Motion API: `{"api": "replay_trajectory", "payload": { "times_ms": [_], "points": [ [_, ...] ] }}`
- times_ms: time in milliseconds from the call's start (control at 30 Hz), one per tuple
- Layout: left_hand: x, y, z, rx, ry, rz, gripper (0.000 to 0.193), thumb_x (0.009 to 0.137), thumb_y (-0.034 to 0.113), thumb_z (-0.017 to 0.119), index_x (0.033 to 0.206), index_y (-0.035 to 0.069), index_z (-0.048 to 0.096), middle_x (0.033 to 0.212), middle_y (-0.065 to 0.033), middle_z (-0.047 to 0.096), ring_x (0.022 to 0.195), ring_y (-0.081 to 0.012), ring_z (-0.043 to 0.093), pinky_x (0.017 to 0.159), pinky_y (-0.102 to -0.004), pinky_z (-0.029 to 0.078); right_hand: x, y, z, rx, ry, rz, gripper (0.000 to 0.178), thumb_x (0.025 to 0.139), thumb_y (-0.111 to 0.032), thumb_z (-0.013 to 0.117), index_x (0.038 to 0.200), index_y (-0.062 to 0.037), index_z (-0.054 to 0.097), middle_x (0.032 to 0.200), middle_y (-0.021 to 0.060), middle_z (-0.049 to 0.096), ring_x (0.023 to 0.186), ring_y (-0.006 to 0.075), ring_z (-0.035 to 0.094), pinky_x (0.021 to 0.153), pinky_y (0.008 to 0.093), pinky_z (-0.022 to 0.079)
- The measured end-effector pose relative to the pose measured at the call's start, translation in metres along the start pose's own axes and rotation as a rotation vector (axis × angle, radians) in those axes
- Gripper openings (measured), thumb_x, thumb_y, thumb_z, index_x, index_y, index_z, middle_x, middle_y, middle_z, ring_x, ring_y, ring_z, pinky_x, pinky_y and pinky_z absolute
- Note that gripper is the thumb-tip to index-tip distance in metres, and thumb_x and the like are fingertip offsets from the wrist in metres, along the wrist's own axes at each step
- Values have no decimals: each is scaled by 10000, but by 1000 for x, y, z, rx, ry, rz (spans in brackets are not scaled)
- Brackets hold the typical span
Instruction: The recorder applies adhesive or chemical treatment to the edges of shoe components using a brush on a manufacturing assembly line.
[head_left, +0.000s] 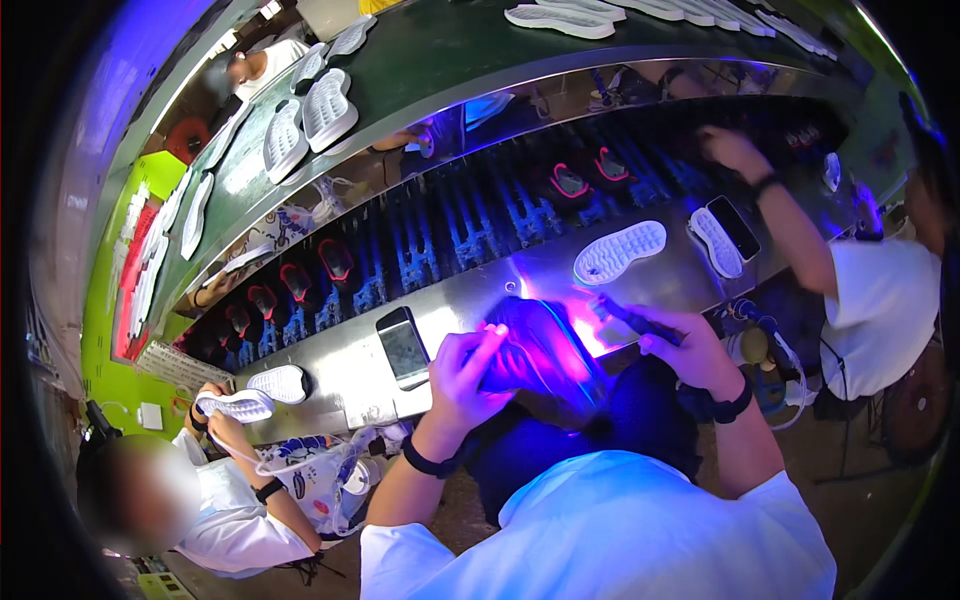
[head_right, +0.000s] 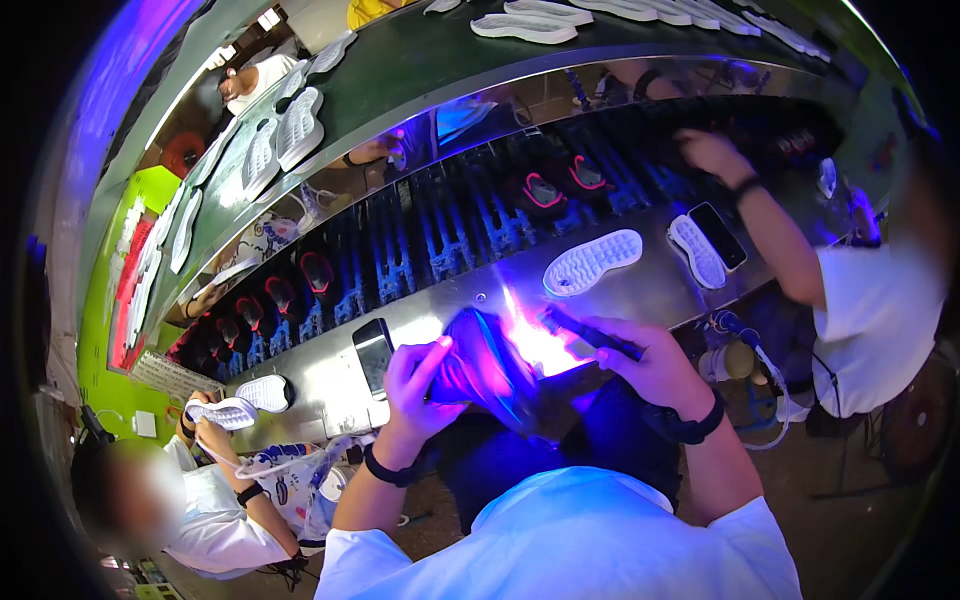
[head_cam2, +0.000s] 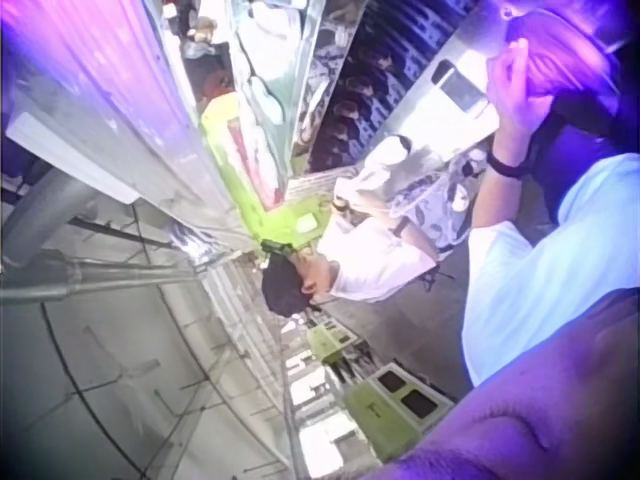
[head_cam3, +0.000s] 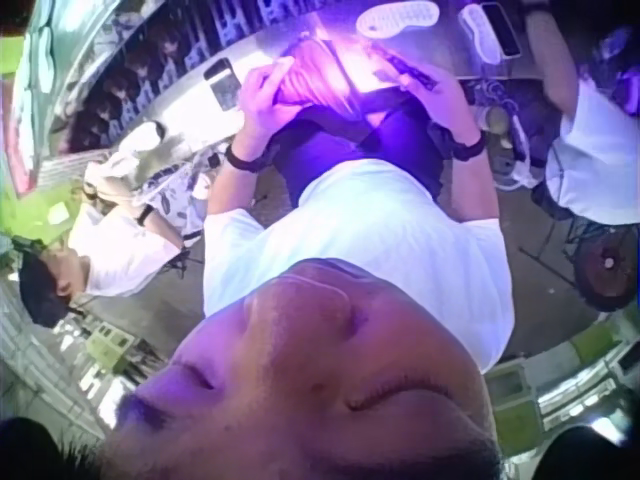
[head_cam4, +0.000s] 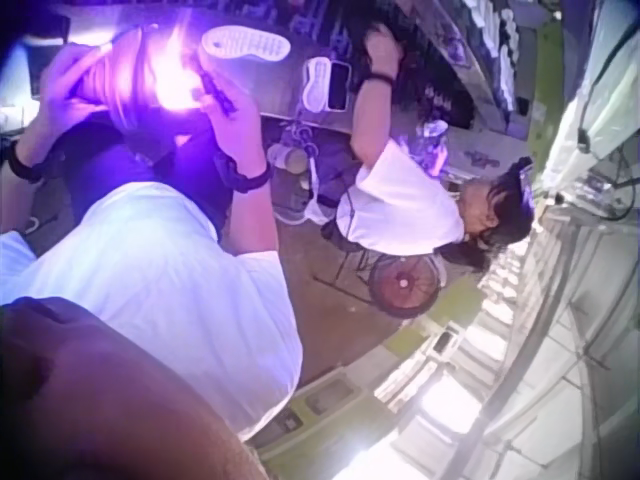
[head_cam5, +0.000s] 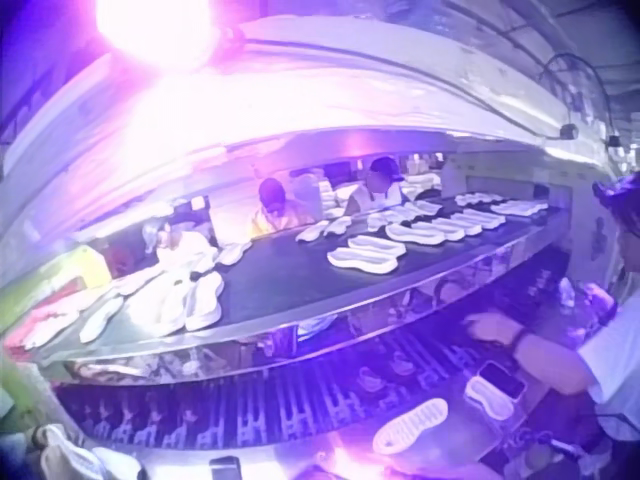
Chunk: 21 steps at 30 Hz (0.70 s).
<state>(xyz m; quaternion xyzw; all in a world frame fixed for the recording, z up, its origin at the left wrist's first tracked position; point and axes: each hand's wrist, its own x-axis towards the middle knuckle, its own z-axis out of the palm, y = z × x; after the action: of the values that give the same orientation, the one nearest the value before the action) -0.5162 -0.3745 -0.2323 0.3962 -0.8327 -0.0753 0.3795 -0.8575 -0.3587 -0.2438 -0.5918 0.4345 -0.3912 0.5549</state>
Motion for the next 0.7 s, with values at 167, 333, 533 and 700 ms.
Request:
{"api": "replay_trajectory", "payload": {
  "times_ms": [167,333,533,700],
  "points": [
    [-15,-5,19,-887,50,-836,558,798,170,869,1249,-51,626,1100,-115,719,994,-215,701,910,-347,552,-10,12,3,68,111,97,493,956,-6,675,1438,-26,571,1221,76,694,925,143,659,876,304,544],
    [-13,-11,38,-1432,65,-986,580,916,313,720,1340,-47,557,1220,-158,690,1076,-249,705,961,-391,561,2,15,7,-45,123,-146,483,954,-43,678,1426,-28,576,1271,114,699,1039,222,697,957,366,530],
    [2,20,46,-1533,-43,-1092,603,934,347,641,1372,-49,520,1259,-174,671,1122,-265,690,990,-410,555,51,-3,-9,-278,38,-129,455,954,-76,673,1403,-67,598,1177,198,719,1066,293,722,919,380,541],
    [10,9,56,-1458,-141,-979,576,957,395,593,1378,9,519,1257,-147,668,1109,-274,679,1008,-424,531,66,20,-1,-215,237,-240,450,949,-37,653,1395,-82,616,1068,185,731,895,280,717,826,362,545]
  ]
}}
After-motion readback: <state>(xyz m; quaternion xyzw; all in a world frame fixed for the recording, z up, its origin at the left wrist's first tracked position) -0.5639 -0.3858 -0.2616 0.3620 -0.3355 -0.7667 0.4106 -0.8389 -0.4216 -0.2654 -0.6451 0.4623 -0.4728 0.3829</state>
